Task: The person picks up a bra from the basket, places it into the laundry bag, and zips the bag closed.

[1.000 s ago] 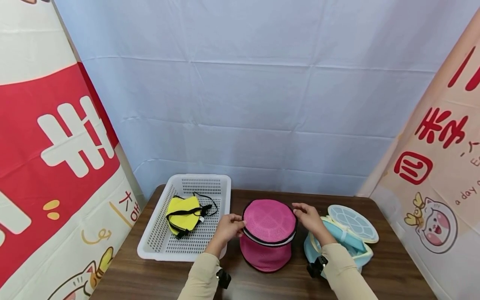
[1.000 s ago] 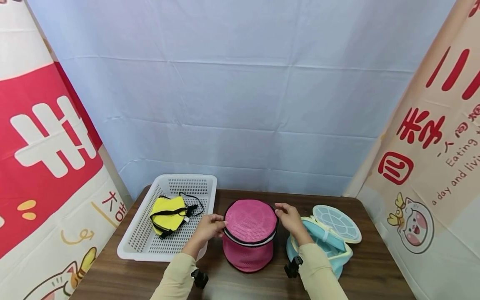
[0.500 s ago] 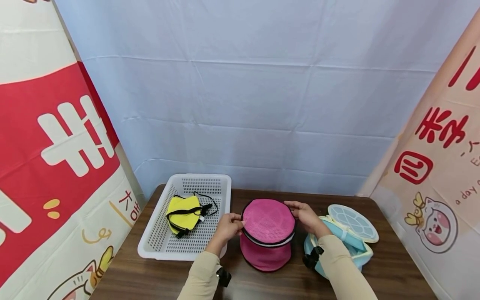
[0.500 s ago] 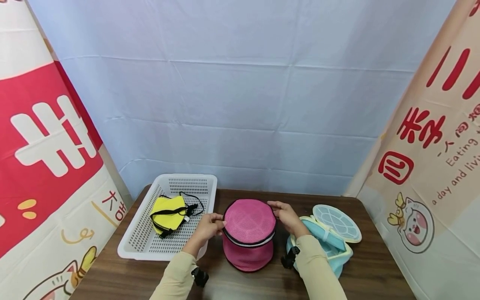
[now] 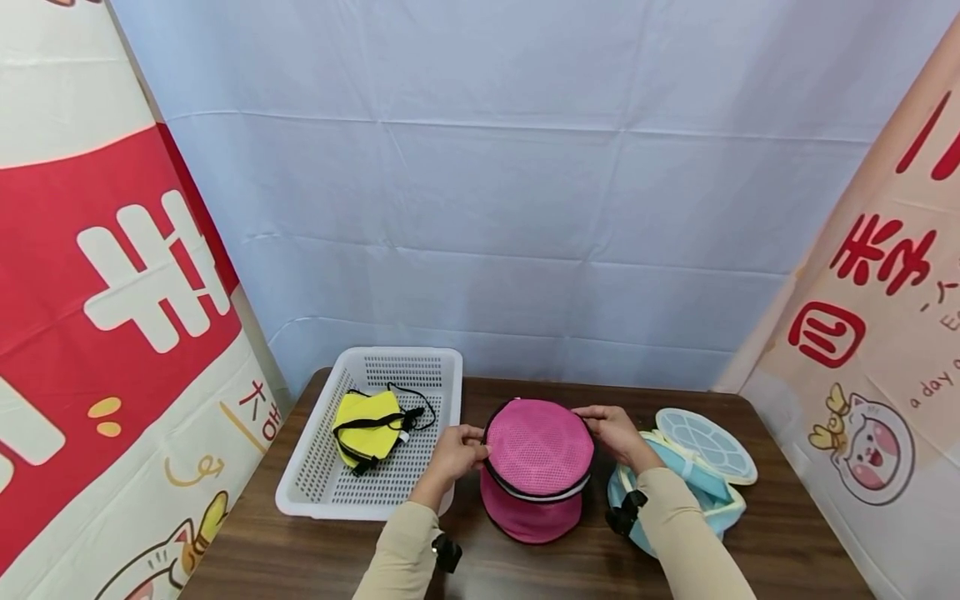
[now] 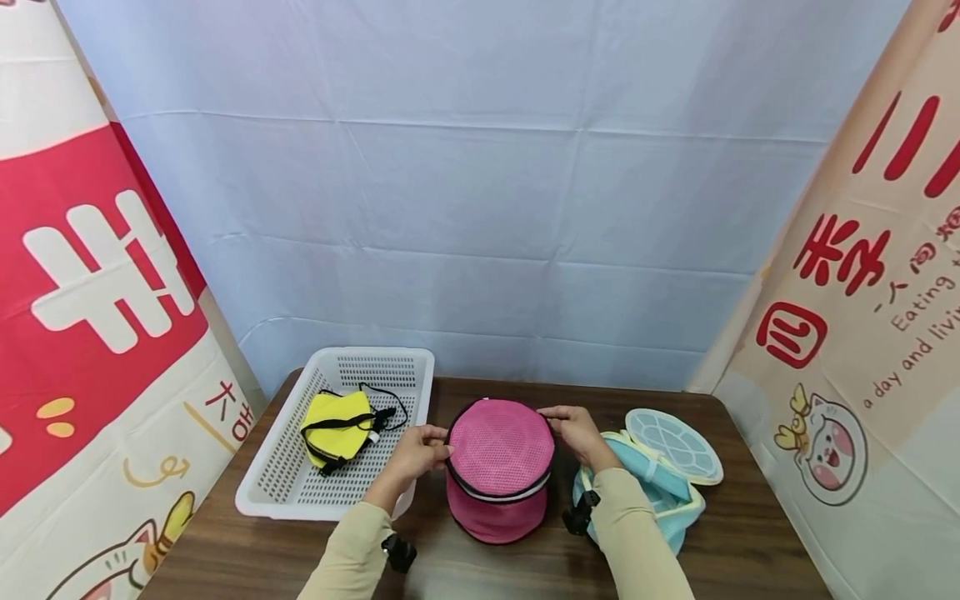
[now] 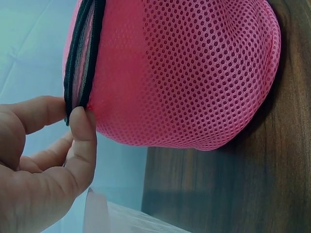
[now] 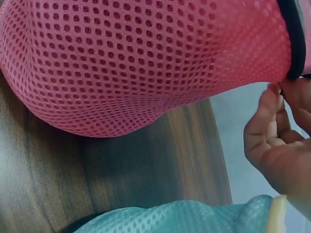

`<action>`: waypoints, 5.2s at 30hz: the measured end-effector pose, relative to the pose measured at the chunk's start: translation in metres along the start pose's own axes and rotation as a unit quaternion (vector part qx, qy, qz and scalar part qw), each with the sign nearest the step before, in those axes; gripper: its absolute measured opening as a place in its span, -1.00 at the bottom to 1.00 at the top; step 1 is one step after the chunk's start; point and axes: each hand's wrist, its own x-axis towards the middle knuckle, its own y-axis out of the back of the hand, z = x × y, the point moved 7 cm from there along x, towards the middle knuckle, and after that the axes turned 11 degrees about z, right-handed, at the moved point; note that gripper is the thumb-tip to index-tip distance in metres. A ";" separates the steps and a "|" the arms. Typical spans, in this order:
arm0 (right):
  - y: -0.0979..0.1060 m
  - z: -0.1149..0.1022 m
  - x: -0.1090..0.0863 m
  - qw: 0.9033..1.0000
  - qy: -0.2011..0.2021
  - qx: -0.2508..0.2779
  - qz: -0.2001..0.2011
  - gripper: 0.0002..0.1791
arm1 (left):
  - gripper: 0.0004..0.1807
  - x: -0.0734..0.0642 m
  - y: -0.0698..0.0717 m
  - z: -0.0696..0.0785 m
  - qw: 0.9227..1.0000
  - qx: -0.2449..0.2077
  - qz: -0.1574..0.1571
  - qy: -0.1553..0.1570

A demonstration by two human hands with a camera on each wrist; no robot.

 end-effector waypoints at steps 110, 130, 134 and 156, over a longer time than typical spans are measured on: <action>0.000 -0.033 -0.024 0.933 0.215 -0.260 0.125 -0.85 | -0.71 0.116 -0.047 -0.094 0.993 0.108 0.044 -0.035; -0.004 -0.038 -0.035 0.925 0.232 -0.285 0.100 -0.87 | -0.80 0.034 -0.020 0.004 0.987 0.034 0.139 0.078; -0.003 -0.039 -0.036 0.926 0.240 -0.278 0.092 -0.91 | -0.82 0.035 -0.016 0.003 0.985 0.029 0.151 0.075; 0.004 -0.042 -0.060 0.926 0.242 -0.262 0.120 -0.94 | -0.80 0.027 -0.015 0.007 0.976 -0.001 0.213 0.037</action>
